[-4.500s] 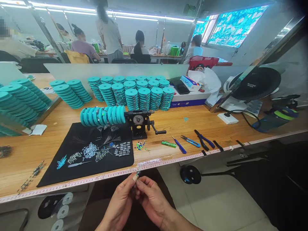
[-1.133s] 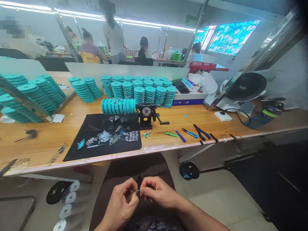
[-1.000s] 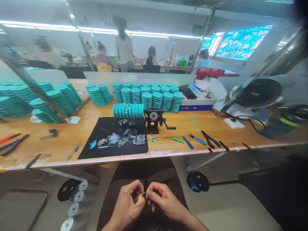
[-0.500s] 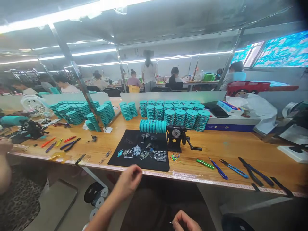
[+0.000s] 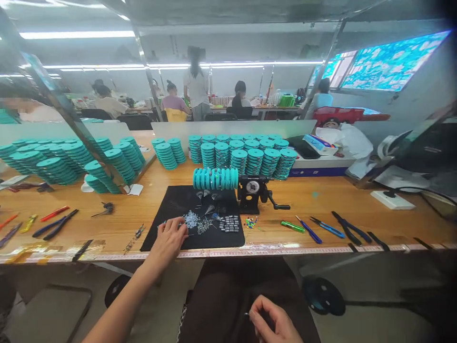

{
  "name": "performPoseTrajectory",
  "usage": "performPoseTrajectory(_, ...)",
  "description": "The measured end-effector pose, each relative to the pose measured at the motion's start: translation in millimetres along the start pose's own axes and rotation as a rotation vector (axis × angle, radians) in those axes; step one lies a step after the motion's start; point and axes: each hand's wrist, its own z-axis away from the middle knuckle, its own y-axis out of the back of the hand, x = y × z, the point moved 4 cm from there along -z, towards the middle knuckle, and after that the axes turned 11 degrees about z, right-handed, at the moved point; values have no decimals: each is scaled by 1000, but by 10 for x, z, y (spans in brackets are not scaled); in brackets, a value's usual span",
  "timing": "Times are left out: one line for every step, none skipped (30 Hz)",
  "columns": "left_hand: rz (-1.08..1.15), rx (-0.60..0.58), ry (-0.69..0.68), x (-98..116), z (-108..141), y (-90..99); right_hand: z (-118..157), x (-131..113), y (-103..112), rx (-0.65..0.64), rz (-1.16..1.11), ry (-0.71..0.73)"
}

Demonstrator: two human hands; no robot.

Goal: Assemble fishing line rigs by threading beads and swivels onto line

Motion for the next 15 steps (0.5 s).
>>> performPoseTrajectory(33,9,-1,39,36,13,-2,-53,-2,1,-43,-4)
performPoseTrajectory(68,13,-1,93,88,17,-3,-108,-3,8,-86,-13)
performPoseTrajectory(133,7,9,158,156,4,-5,-162,-4,24,-127,-25)
performPoseTrajectory(217,-19,17,238,239,-30,-9,-213,-9,45,-162,-36)
performPoseTrajectory(327,-67,43,323,337,-92,-14,-260,-19,65,-192,-44)
performPoseTrajectory(609,-150,139,397,449,-192,-21,-300,-34,86,-218,-49)
performPoseTrajectory(887,-229,237,483,570,-310,-28,-332,-54,109,-240,-53)
performPoseTrajectory(1100,-311,352,568,698,-444,-36,-358,-79,125,-258,-58)
performPoseTrajectory(1266,-377,475,645,824,-580,-42,-378,-108,137,-270,-63)
performPoseTrajectory(1394,-426,576,717,936,-706,-47,-394,-141,144,-278,-68)
performPoseTrajectory(1501,-438,652,774,1027,-811,-50,-409,-173,147,-282,-71)
performPoseTrajectory(1579,-446,715,817,1099,-900,-51,-422,-206,147,-284,-74)
performPoseTrajectory(1640,-446,758,846,1152,-966,-50,-434,-236,146,-287,-74)
performPoseTrajectory(1684,-444,789,864,1189,-1011,-47,-445,-263,144,-294,-73)
performPoseTrajectory(1711,-446,812,871,1215,-1038,-43,-453,-285,143,-302,-73)
